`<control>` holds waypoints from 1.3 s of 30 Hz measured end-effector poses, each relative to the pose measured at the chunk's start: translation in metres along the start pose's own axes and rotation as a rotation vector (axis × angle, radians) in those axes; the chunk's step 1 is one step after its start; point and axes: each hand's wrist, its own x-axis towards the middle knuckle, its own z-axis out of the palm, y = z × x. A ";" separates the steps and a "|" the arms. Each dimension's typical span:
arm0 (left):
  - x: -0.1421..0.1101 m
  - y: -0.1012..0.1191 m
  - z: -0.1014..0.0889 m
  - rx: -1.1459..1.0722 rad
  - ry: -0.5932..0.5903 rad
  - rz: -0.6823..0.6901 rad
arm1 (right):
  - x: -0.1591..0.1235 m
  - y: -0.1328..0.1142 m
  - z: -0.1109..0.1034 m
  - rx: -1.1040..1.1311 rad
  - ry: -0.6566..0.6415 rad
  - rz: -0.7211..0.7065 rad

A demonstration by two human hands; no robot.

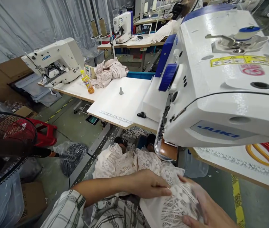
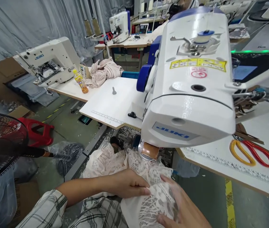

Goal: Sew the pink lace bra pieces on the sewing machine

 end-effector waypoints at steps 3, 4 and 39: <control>0.010 0.023 0.001 0.218 0.036 0.084 | 0.025 -0.015 -0.003 0.105 -0.081 0.004; 0.012 0.029 -0.002 0.289 0.080 0.060 | 0.031 -0.024 -0.005 0.147 -0.138 0.027; 0.053 0.023 -0.092 0.210 0.564 -0.235 | 0.081 0.040 0.030 0.636 -0.258 0.238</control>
